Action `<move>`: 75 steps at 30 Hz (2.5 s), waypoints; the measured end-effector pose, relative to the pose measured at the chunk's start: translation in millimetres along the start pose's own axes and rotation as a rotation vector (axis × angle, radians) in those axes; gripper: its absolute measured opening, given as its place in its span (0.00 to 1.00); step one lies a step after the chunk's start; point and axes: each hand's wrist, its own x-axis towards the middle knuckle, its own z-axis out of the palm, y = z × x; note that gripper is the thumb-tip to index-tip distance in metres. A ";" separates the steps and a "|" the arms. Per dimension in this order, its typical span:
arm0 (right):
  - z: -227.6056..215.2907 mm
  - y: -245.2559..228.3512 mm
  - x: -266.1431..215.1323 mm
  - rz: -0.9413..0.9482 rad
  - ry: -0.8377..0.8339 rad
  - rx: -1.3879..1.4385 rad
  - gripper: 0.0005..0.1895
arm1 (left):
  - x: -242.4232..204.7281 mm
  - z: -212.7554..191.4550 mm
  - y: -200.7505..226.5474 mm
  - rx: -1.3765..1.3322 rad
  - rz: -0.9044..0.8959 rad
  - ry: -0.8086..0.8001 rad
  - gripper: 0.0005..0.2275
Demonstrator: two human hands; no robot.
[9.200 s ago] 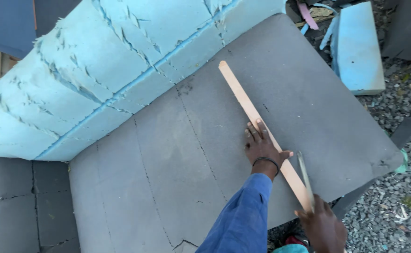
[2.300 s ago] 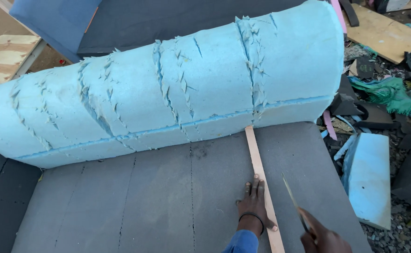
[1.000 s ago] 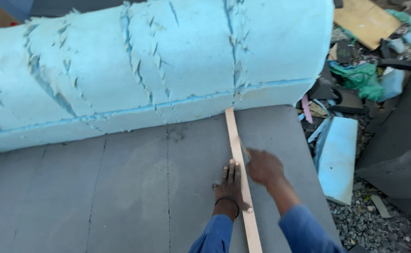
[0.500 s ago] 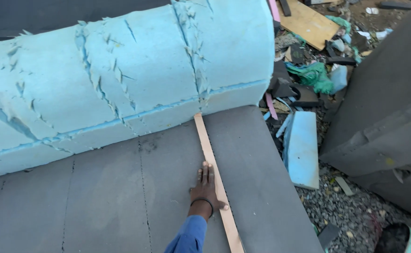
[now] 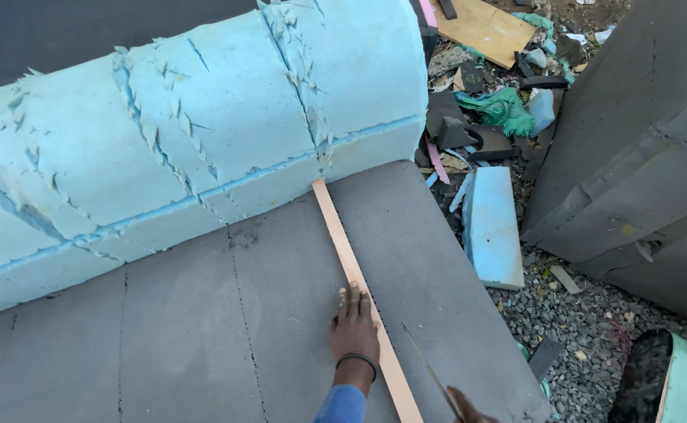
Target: Measuring and marking foam padding on a furniture frame using a tape measure and a wooden straight edge
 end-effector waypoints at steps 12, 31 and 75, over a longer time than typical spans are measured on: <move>-191.8 -125.5 -91.4 0.016 -0.179 0.040 0.35 | -11.5 -93.2 23.6 0.079 -0.052 -0.588 0.74; -160.9 -121.6 -78.1 -0.174 0.083 0.069 0.37 | -7.8 -73.5 20.8 0.129 -0.054 -0.516 0.75; 43.0 29.6 -234.7 0.068 -0.014 -0.136 0.47 | -84.9 13.8 -16.4 -0.028 0.155 0.140 0.42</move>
